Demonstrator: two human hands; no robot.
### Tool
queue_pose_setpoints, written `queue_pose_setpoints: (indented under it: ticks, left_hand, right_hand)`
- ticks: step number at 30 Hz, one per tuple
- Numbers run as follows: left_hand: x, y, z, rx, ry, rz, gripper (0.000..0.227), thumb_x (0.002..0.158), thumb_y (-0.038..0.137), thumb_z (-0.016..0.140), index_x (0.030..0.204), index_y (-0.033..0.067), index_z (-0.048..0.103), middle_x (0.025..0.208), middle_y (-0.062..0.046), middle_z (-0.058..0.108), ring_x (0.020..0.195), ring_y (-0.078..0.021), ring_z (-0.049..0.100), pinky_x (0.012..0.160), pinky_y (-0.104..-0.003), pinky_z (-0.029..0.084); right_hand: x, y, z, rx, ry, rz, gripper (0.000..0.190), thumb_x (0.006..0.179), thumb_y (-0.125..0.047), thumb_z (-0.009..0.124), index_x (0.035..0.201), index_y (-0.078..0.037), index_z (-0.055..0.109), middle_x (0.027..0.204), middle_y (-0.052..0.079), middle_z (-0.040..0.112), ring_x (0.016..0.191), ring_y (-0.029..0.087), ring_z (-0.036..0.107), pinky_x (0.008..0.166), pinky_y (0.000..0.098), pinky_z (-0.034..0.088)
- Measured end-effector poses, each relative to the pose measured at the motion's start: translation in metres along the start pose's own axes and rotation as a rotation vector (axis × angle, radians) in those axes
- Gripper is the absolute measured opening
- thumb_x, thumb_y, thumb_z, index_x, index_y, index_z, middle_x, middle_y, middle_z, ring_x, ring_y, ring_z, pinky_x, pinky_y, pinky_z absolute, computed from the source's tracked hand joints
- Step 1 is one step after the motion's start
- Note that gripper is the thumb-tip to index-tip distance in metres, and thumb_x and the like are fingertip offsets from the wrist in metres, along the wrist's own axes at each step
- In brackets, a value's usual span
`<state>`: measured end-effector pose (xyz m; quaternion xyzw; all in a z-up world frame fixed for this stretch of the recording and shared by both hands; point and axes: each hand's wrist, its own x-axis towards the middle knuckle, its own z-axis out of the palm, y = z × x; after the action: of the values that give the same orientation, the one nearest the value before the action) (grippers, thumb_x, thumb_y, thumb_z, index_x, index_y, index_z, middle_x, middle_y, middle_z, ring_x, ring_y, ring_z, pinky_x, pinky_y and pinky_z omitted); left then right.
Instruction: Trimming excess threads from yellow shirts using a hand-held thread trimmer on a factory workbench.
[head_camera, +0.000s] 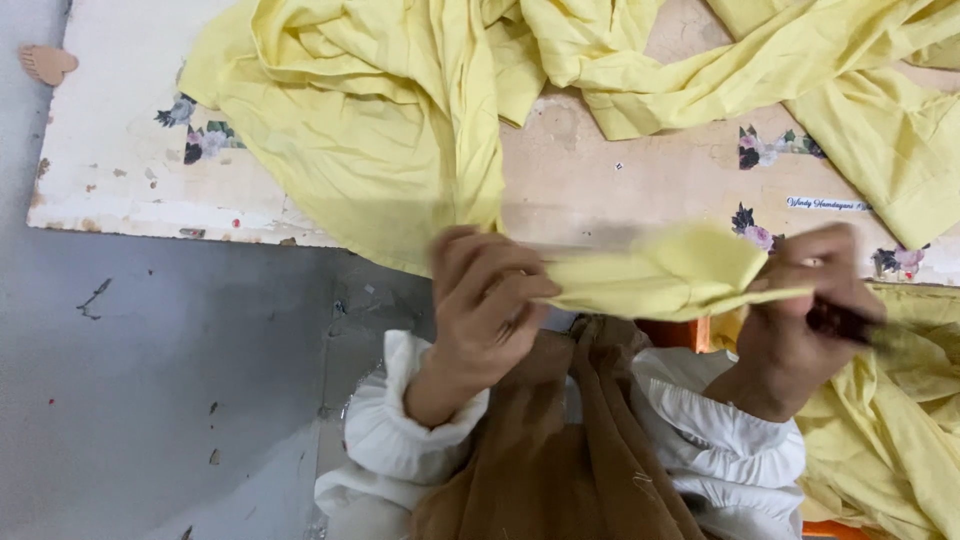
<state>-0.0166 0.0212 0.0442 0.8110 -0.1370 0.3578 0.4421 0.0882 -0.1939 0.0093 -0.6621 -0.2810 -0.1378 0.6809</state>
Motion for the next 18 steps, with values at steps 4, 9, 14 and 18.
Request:
queue_pose_setpoints:
  ticks: [4,9,14,18]
  left_hand:
    - [-0.01,-0.002,0.004,0.557,0.454,0.167,0.023,0.071,-0.006,0.054,0.068,0.0171,0.054,0.076,0.003,0.057,0.069,-0.0165,0.046,0.066,-0.031,0.035]
    - [-0.02,-0.014,0.013,0.449,0.586,0.163,0.022,0.072,-0.009,0.053,0.07,0.0128,0.054,0.078,-0.003,0.058,0.063,-0.0158,0.044,0.054,-0.024,0.039]
    - [-0.022,-0.001,-0.01,-0.465,0.488,-0.333,0.028,0.086,0.031,0.046,0.09,0.0028,0.047,0.084,-0.018,0.056,0.08,-0.0253,0.057,0.072,-0.032,0.048]
    - [-0.079,-0.054,-0.037,-0.173,0.495,-0.281,0.033,0.082,0.029,0.054,0.097,0.0016,0.046,0.093,-0.019,0.053,0.087,-0.0267,0.054,0.078,-0.033,0.044]
  right_hand:
    - [-0.003,0.027,-0.018,-0.061,-0.186,-0.468,0.015,0.075,-0.019,0.059,0.074,-0.004,0.058,0.067,0.004,0.041,0.046,0.006,0.039,0.042,0.0155,0.035]
    - [-0.003,0.013,-0.002,0.022,-0.32,-0.546,0.015,0.08,-0.016,0.05,0.074,-0.006,0.059,0.046,0.001,0.043,0.034,0.005,0.031,0.037,0.0211,0.02]
    - [0.003,-0.007,0.021,-0.17,-0.197,-0.144,0.026,0.086,-0.02,0.049,0.071,0.0,0.057,0.07,0.012,0.052,0.063,0.02,0.049,0.059,0.028,0.04]
    - [0.064,-0.011,0.069,-0.377,-0.31,-0.092,0.026,0.081,-0.011,0.065,0.104,0.0,0.058,0.095,0.02,0.054,0.054,0.03,0.05,0.047,0.0325,0.035]
